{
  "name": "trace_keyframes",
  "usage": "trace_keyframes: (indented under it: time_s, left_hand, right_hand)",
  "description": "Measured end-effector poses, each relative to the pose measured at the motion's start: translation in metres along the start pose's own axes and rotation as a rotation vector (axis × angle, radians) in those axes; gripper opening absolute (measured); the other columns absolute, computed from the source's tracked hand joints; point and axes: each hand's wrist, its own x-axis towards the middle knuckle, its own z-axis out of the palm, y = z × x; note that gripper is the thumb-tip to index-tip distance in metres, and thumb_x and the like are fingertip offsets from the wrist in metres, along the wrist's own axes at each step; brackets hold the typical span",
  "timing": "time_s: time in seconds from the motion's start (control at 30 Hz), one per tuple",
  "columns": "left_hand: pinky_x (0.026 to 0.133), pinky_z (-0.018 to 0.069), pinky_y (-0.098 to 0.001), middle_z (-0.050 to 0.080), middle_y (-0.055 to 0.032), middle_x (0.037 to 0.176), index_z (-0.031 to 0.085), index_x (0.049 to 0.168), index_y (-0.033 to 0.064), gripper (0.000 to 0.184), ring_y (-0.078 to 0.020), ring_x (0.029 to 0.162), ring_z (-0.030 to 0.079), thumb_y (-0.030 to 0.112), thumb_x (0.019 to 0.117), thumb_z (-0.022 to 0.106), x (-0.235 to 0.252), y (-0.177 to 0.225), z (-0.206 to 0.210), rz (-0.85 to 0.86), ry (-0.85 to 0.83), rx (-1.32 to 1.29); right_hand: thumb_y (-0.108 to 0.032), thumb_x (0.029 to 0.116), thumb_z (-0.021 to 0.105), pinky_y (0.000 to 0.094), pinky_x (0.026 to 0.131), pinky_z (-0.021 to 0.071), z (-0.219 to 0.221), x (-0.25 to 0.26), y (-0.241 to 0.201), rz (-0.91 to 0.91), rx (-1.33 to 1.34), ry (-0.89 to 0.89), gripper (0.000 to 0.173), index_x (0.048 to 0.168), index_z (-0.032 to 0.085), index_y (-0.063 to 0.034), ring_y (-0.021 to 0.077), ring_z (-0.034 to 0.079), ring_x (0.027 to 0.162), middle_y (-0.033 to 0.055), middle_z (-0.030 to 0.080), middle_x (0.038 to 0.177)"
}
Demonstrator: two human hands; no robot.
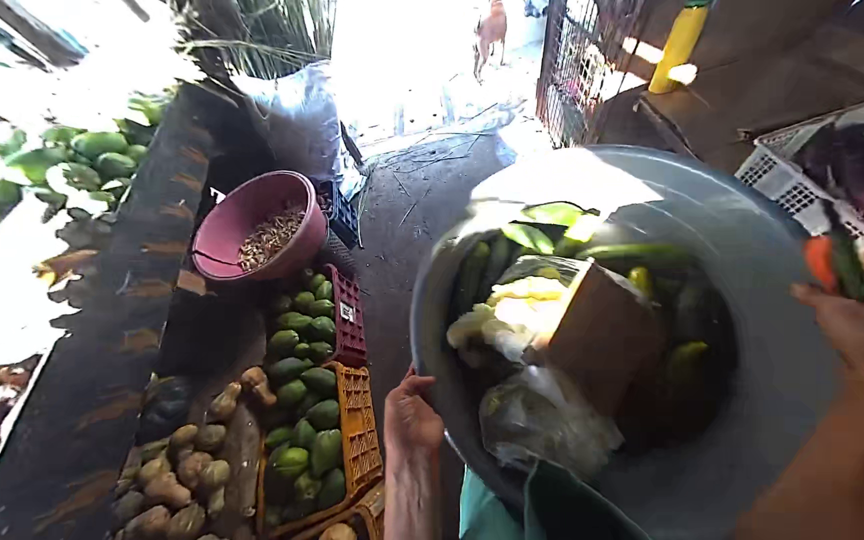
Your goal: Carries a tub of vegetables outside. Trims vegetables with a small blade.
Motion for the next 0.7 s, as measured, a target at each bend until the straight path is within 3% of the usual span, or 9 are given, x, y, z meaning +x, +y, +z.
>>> trace_keyframes:
  time_s: [0.1, 0.23, 0.37, 0.5, 0.57, 0.7]
  left_hand:
    - [0.069, 0.0566, -0.0439, 0.061, -0.0120, 0.095, 0.053, 0.118, 0.0041, 0.027, -0.0227, 0.082, 0.064, 0.000, 0.0931, 0.042, 0.034, 0.032, 0.029, 0.048, 0.097, -0.025]
    - [0.071, 0.0574, -0.0469, 0.062, -0.0117, 0.096, 0.052, 0.113, 0.0065, 0.021, -0.0235, 0.085, 0.066, 0.006, 0.0936, 0.044, 0.099, 0.079, 0.069, 0.058, 0.161, -0.061]
    - [0.077, 0.0568, -0.0495, 0.062, -0.0126, 0.100, 0.052, 0.113, 0.0064, 0.020, -0.0250, 0.091, 0.065, 0.008, 0.0958, 0.042, 0.194, 0.146, 0.122, 0.102, 0.148, -0.123]
    - [0.075, 0.0568, -0.0468, 0.063, -0.0119, 0.099, 0.052, 0.116, 0.0056, 0.022, -0.0234, 0.089, 0.066, 0.010, 0.0986, 0.039, 0.253, 0.219, 0.185, 0.122, 0.189, -0.140]
    - [0.076, 0.0570, -0.0471, 0.063, -0.0129, 0.101, 0.052, 0.119, 0.0046, 0.024, -0.0243, 0.090, 0.066, 0.009, 0.0994, 0.039, 0.276, 0.254, 0.210, 0.103, 0.213, -0.147]
    - [0.074, 0.0579, -0.0480, 0.064, -0.0159, 0.098, 0.055, 0.113, 0.0022, 0.021, -0.0271, 0.087, 0.067, 0.005, 0.0949, 0.044, 0.339, 0.302, 0.267, 0.108, 0.228, -0.184]
  right_hand:
    - [-0.024, 0.0946, 0.072, 0.0780, 0.091, 0.0388, 0.036, 0.053, -0.093, -0.101, -0.015, -0.037, 0.044, 0.118, 0.064, 0.0121, 0.0622, 0.057, 0.109, 0.0425, 0.061, 0.112]
    - [-0.029, 0.0937, 0.073, 0.0763, 0.076, 0.0440, 0.104, 0.117, -0.204, -0.252, 0.043, -0.040, 0.036, 0.113, 0.068, 0.0013, 0.0546, 0.063, 0.091, 0.0324, 0.066, 0.100]
    - [-0.027, 0.0970, 0.070, 0.0770, 0.083, 0.0422, 0.181, 0.171, -0.314, -0.326, 0.097, -0.080, 0.037, 0.120, 0.067, 0.0023, 0.0570, 0.061, 0.101, 0.0341, 0.066, 0.108]
    - [-0.031, 0.0966, 0.071, 0.0775, 0.078, 0.0424, 0.236, 0.238, -0.407, -0.357, 0.076, -0.100, 0.038, 0.116, 0.068, 0.0017, 0.0560, 0.062, 0.094, 0.0332, 0.066, 0.102]
    - [-0.030, 0.0961, 0.072, 0.0786, 0.082, 0.0408, 0.257, 0.264, -0.442, -0.327, 0.069, -0.117, 0.040, 0.115, 0.067, 0.0045, 0.0588, 0.061, 0.098, 0.0367, 0.065, 0.103]
    - [-0.025, 0.0941, 0.073, 0.0767, 0.090, 0.0393, 0.309, 0.322, -0.507, -0.340, 0.088, -0.091, 0.039, 0.115, 0.067, 0.0078, 0.0587, 0.060, 0.104, 0.0389, 0.064, 0.106]
